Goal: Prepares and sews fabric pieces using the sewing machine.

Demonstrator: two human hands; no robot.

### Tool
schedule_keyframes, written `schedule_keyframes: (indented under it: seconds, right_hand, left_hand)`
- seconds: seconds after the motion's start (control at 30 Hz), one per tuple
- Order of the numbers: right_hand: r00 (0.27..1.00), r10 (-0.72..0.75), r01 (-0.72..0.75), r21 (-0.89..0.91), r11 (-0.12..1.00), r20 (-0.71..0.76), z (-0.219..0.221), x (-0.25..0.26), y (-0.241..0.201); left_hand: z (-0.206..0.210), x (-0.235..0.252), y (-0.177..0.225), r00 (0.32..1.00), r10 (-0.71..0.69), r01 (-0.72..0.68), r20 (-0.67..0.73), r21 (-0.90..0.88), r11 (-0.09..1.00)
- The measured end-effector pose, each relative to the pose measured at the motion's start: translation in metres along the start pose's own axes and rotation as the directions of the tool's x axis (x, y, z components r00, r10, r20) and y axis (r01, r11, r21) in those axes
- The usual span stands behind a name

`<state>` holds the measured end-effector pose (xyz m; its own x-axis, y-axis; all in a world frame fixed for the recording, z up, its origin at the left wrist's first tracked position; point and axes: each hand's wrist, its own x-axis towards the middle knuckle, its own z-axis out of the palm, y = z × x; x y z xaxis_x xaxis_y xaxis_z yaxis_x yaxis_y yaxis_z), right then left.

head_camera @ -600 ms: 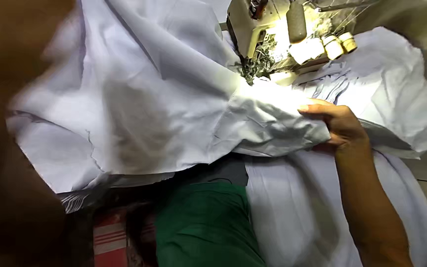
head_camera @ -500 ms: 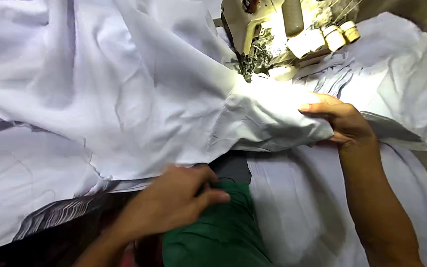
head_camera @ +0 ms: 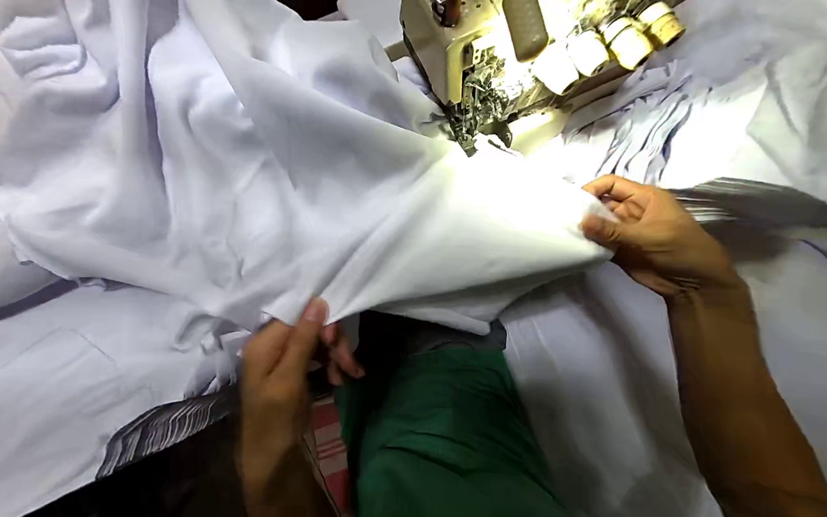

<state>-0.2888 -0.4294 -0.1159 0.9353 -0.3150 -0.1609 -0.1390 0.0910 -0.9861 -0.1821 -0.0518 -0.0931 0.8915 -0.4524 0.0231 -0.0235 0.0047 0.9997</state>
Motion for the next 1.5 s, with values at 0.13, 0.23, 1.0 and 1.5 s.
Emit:
schedule_keyframes:
  seconds: [0.13,0.23,1.0,1.5]
  right_hand:
    - [0.998,-0.002,0.012,0.166,0.986,-0.06,0.064,-0.022,0.028]
    - [0.996,-0.013,0.042,0.326,0.944,-0.089,0.115,-0.022,0.053]
    - [0.905,-0.311,0.379,0.218,0.899,-0.291,0.099,-0.046,0.06]
    - [0.919,-0.214,0.139,-0.236,0.962,-0.331,0.127,0.012,0.046]
  left_hand:
    - [-0.069,0.068,0.051,0.994,-0.078,0.024,0.078,0.542,0.84]
    - [-0.081,0.155,0.065,0.991,-0.117,0.002,0.061,0.88,0.475]
    - [0.08,0.055,0.01,0.816,0.445,-0.569,0.369,0.649,0.505]
    - [0.083,0.082,0.06,0.755,0.572,-0.616,0.321,0.646,0.451]
